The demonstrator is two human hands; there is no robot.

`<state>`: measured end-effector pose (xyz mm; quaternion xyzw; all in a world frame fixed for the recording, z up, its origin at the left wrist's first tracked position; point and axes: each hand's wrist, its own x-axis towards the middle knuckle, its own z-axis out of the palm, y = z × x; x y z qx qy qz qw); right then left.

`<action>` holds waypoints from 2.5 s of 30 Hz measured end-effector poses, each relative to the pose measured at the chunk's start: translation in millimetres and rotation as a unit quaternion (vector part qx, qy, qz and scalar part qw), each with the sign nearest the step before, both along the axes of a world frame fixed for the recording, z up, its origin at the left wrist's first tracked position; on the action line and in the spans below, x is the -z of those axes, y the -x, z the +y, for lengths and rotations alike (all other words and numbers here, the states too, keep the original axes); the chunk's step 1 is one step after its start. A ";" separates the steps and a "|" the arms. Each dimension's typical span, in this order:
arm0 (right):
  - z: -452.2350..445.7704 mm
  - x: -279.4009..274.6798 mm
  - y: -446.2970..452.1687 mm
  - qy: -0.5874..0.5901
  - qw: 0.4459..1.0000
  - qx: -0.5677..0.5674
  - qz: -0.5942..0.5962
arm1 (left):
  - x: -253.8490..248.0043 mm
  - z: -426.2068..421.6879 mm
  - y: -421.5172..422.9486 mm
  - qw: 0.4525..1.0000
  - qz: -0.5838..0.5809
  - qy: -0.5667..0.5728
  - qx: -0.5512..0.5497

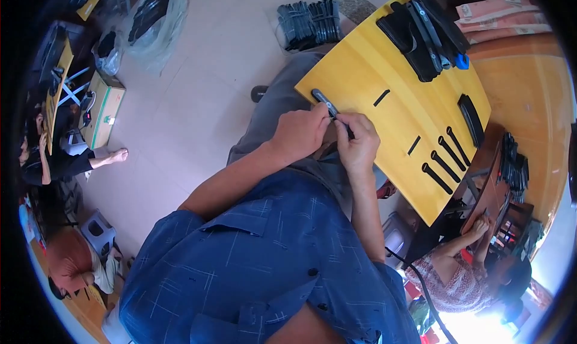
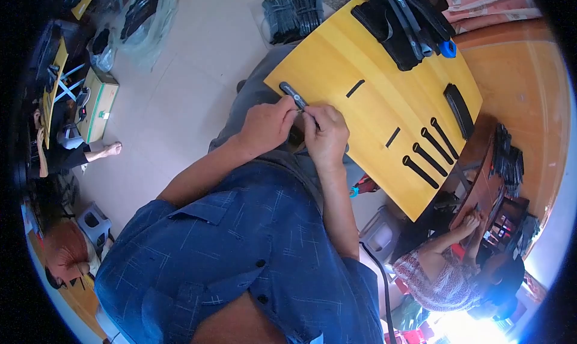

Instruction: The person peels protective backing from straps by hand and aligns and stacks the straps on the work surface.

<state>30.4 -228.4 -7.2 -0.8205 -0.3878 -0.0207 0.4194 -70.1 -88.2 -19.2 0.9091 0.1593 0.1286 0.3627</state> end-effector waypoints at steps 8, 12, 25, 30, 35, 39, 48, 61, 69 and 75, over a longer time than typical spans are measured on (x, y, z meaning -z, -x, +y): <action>2.8 1.4 1.7 -0.011 1.000 0.001 -0.003 | -0.4 -1.1 0.1 0.999 0.028 -0.019 -0.003; 2.5 1.7 2.3 -0.007 1.000 0.002 -0.011 | 0.4 -0.2 -0.3 0.999 0.023 -0.032 -0.003; -0.8 5.0 0.3 -0.001 1.000 -0.006 -0.016 | 7.5 3.3 -2.6 0.999 -0.019 -0.043 0.003; -3.0 10.3 0.4 -0.015 1.000 -0.009 -0.011 | 10.2 4.3 -1.1 1.000 -0.001 -0.016 0.002; -3.9 9.1 -0.2 -0.007 1.000 -0.014 -0.019 | 11.3 6.5 -2.8 1.000 0.002 -0.031 -0.006; -5.0 10.4 1.5 -0.009 1.000 -0.013 -0.020 | 6.0 31.1 -14.7 0.997 0.015 -0.060 -0.046; -8.6 9.3 -2.9 0.002 0.999 -0.033 -0.028 | -12.1 53.3 -11.3 0.992 0.077 -0.094 0.043; 21.1 1.0 -9.4 0.000 0.998 -0.036 -0.051 | 14.2 30.2 -3.2 0.997 -0.005 -0.078 0.026; 27.8 10.1 -12.5 -0.015 0.998 -0.049 -0.025 | 18.4 21.8 -2.6 0.997 -0.030 -0.074 0.008; 28.3 9.5 -12.0 -0.027 0.999 -0.031 -0.003 | 20.0 25.1 -4.0 0.996 -0.031 -0.082 0.019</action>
